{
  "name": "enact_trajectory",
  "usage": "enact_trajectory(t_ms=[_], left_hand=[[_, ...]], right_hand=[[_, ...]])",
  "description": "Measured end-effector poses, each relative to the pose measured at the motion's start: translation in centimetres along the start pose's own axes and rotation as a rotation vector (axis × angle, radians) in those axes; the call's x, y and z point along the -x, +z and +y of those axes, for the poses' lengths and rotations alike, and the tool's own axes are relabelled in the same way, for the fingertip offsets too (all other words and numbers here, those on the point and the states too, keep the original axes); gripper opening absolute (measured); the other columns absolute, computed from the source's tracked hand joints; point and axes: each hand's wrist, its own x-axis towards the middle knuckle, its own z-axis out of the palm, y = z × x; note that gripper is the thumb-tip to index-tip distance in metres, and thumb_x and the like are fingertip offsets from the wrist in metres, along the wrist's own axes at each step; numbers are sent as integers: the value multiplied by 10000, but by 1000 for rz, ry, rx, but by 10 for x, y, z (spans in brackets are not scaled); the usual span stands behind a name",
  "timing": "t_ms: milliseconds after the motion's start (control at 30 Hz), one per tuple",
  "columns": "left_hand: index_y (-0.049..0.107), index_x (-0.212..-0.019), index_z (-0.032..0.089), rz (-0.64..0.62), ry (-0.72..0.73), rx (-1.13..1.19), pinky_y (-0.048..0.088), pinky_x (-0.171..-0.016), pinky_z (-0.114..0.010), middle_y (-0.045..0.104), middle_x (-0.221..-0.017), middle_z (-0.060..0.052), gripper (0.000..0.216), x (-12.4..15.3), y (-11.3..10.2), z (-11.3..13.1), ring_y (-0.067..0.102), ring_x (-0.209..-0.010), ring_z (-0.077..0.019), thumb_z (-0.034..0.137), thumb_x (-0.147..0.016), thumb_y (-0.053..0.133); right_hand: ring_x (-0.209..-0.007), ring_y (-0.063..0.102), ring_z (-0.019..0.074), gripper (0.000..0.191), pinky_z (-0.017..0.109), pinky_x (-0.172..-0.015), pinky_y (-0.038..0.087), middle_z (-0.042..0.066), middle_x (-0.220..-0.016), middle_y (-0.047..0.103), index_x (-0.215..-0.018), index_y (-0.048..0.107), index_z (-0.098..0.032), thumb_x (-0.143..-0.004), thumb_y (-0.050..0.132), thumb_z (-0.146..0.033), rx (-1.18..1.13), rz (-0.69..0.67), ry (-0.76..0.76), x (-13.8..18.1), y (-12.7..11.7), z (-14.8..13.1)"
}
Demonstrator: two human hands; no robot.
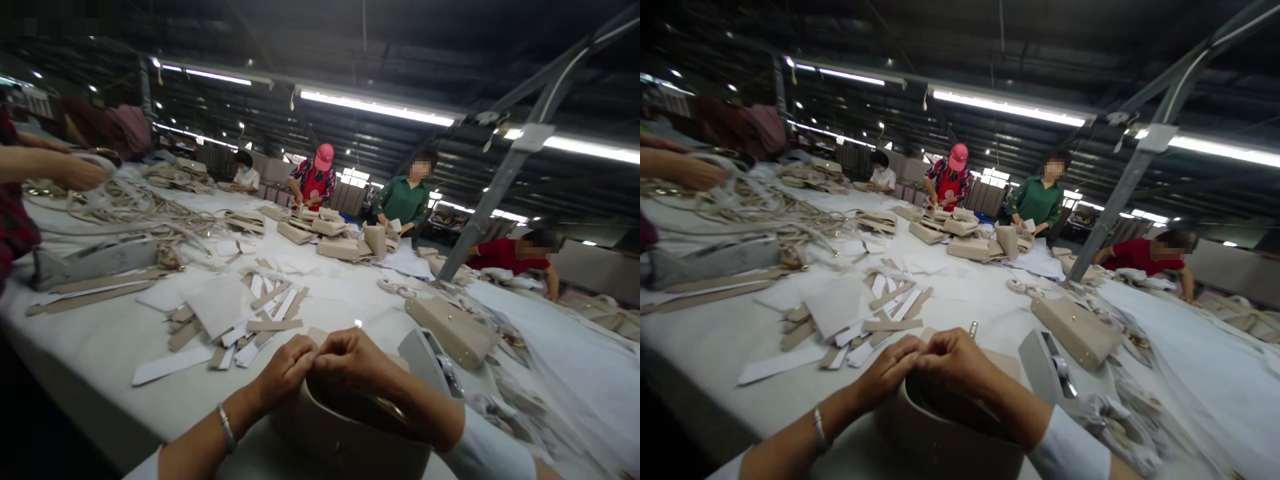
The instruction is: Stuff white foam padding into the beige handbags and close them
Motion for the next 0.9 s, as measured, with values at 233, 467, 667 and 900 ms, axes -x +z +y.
enact_trajectory(t_ms=[233,467,667,900], left_hand=[[594,-858,163,93,45,19,414,-801,-317,570,-840,-54,317,3,7,3,520,-844,-193,344,-920,341],[560,-782,168,131,64,-20,406,-753,-312,534,-776,-42,307,3,9,0,502,-788,-183,335,-911,338],[599,-822,161,150,47,0,416,-781,-331,579,-823,-68,304,1,9,1,522,-826,-198,331,-896,359],[562,-747,173,181,7,1,398,-720,-312,531,-743,-46,289,0,11,1,502,-752,-181,338,-887,370]], right_hand=[[-515,453,84,108,187,-479,362,-34,-543,522,-656,572,-138,-713,588,-229,176,117,24,-1,-1,-12],[-361,391,71,180,175,-378,273,-88,-446,437,-847,598,-164,-697,499,-154,107,35,204,-2,-5,-14],[-362,324,61,220,188,-387,207,-84,-421,419,-718,576,-165,-553,441,-112,140,68,313,7,-20,-6],[-393,328,79,88,203,-382,196,-64,-469,396,-671,473,-212,-601,507,-255,94,183,350,86,-64,47]])
